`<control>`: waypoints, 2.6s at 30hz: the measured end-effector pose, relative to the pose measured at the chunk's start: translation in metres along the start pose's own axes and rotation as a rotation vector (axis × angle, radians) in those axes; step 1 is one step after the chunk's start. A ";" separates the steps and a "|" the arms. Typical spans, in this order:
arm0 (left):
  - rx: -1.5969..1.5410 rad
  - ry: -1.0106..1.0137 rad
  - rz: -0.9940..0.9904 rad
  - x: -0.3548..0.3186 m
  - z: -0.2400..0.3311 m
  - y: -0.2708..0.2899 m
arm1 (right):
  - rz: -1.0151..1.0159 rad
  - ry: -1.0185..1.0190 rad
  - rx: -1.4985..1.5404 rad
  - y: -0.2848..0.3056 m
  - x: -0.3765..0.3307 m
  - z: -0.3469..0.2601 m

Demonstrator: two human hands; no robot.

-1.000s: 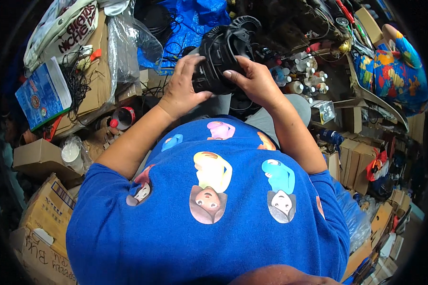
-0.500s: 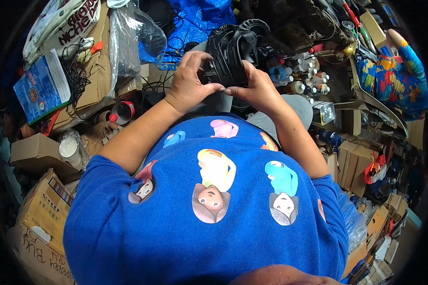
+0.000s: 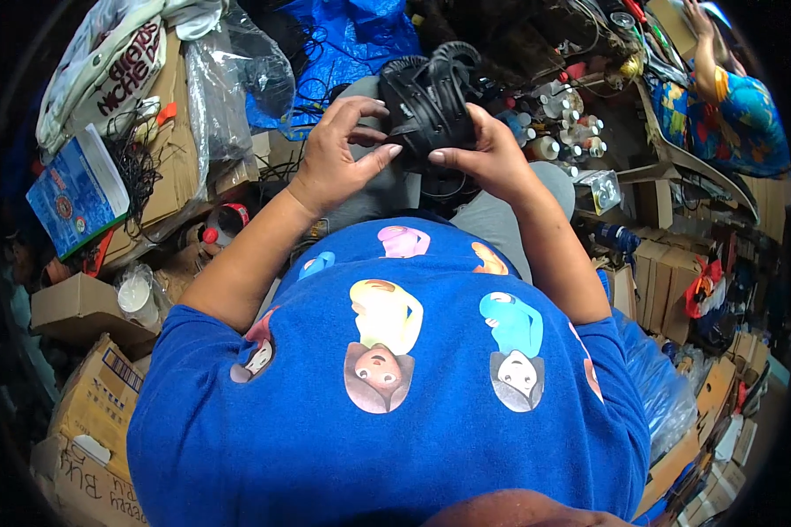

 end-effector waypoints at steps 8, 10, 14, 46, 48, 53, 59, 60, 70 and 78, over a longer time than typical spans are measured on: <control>0.219 -0.097 -0.047 0.007 -0.003 -0.002 | 0.177 0.065 -0.070 0.051 -0.059 -0.019; 0.244 -0.122 -0.064 0.011 -0.001 -0.007 | 0.213 0.074 -0.141 0.062 -0.072 -0.019; 0.293 -0.143 -0.114 0.020 0.003 -0.017 | 0.303 0.068 -0.191 0.078 -0.091 -0.021; 0.433 -0.170 -0.213 0.040 -0.010 -0.032 | 1.297 -0.088 1.218 0.233 -0.177 0.053; 0.451 -0.164 -0.207 0.043 -0.012 -0.031 | 1.318 -0.014 1.268 0.247 -0.191 0.078; 0.537 -0.123 -0.229 0.049 -0.024 -0.021 | 1.399 0.159 1.386 0.259 -0.213 0.111; 0.736 -0.159 -0.246 0.052 -0.042 -0.011 | 1.476 0.165 1.395 0.266 -0.230 0.148; 0.739 -0.156 -0.253 0.053 -0.042 -0.012 | 1.517 0.137 1.357 0.268 -0.233 0.155; 1.016 -0.220 -0.364 0.054 -0.031 -0.026 | 1.194 -0.600 -0.532 0.285 -0.297 0.244; 1.135 -0.171 -0.372 0.049 -0.030 -0.017 | 0.438 -0.935 -1.088 0.244 -0.278 0.290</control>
Point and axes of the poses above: each hand's wrist, its own x-axis towards the middle knuckle, its own y-axis out of the back of the hand, z = x × y, the point moved 5 cm from there along x, towards the middle knuckle, and after that the axes turned 4 degrees about -x, right-handed, at the moved point
